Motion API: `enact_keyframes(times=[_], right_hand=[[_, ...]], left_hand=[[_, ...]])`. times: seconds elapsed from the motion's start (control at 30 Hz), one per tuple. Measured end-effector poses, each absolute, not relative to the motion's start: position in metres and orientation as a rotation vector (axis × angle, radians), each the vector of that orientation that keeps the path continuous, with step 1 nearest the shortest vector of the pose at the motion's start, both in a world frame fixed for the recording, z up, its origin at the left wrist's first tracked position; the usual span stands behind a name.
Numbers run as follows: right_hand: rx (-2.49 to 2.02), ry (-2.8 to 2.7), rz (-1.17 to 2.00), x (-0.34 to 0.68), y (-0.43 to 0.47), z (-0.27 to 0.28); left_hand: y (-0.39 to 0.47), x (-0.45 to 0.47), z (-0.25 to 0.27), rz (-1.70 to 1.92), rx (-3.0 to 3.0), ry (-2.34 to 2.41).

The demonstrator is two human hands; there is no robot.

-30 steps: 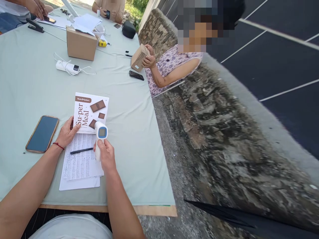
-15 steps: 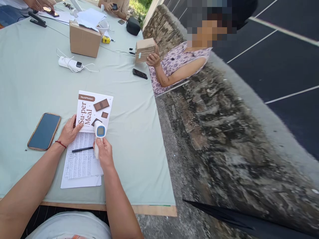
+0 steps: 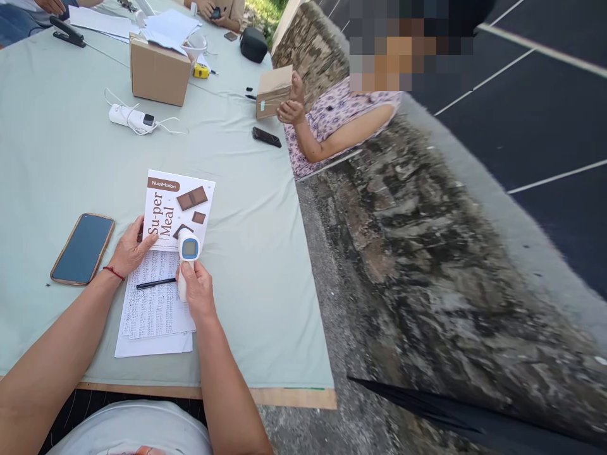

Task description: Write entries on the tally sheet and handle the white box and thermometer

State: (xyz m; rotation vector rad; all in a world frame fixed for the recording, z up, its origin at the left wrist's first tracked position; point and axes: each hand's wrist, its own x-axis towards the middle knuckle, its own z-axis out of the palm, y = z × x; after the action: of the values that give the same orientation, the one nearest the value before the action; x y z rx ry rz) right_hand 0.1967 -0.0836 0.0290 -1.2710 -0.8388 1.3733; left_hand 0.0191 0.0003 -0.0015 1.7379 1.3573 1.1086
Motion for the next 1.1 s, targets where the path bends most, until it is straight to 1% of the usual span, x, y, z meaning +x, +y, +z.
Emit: enact_keyframes(times=[0.27, 0.53, 0.8, 1.0, 1.1], right_hand=[[-1.199, -0.764, 1.452, 0.199, -0.095, 0.04], [-1.255, -0.67, 1.366, 0.215, -0.127, 0.053], [-1.22, -0.676, 1.338, 0.228, -0.145, 0.059], [-1.335, -0.773, 1.217, 0.241, -0.147, 0.047], [-1.573, -0.95, 1.005, 0.256, -0.143, 0.027]], left_hand=[[-0.002, 0.018, 0.01, 1.091, 1.685, 1.294], [-0.001, 0.016, 0.015, 1.081, 1.664, 1.293], [0.004, 0.015, 0.022, 1.124, 1.696, 1.229], [0.006, 0.012, 0.019, 1.131, 1.69, 1.23], [0.006, 0.012, 0.017, 1.146, 1.667, 1.19]])
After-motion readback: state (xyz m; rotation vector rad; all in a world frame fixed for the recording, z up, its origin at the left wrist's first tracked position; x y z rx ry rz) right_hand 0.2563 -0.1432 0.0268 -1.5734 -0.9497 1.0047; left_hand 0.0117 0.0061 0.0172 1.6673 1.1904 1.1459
